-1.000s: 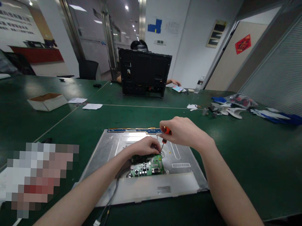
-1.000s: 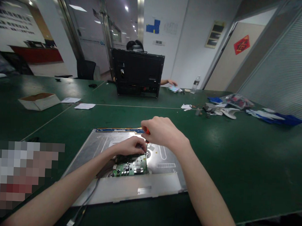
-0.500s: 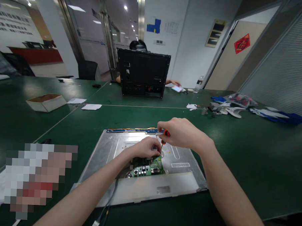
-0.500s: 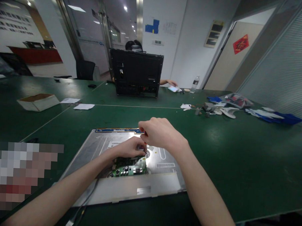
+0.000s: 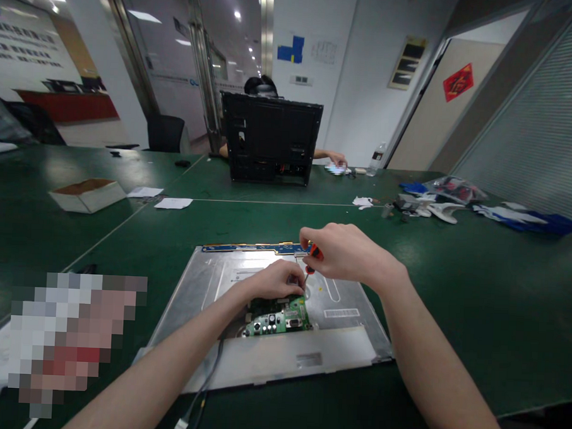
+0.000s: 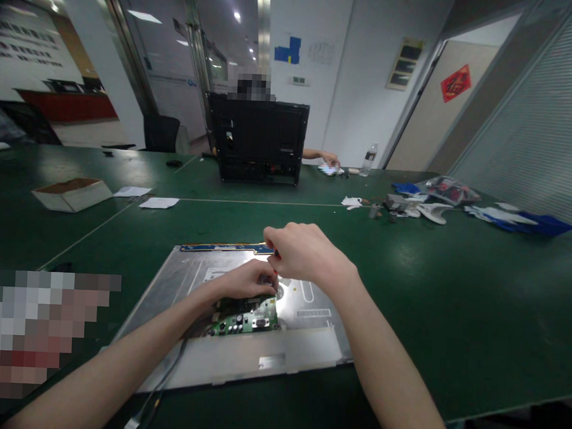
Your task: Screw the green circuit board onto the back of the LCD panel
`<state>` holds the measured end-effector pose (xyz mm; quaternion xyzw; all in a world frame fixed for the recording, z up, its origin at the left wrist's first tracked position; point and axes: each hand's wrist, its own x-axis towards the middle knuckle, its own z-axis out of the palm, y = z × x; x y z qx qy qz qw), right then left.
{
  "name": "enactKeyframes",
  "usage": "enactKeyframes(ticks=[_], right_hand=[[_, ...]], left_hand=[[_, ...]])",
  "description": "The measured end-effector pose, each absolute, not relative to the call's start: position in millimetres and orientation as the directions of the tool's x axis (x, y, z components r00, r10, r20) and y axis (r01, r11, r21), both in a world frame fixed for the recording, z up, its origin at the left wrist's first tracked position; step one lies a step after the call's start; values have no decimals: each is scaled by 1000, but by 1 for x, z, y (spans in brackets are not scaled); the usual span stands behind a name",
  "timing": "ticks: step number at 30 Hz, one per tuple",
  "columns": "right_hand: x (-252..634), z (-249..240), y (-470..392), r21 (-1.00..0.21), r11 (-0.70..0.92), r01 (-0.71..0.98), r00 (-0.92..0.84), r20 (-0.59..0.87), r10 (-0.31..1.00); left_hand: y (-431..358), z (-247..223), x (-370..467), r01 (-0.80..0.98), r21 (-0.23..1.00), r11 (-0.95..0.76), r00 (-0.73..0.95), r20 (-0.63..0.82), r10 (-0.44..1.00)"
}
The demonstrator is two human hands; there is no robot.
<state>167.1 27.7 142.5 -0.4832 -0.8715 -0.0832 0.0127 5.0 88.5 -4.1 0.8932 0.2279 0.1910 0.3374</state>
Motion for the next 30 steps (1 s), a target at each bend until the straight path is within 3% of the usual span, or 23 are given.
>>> enactKeyframes(ticks=[17,30], right_hand=[[168,141,29,41,560,827,-561,87,823],[165,141,32,198,461,865,-488,111,866]], left_hand=[[89,-2,4,306,718,-625,824,129,552],[89,1,3,289,743,-604,833,116,541]])
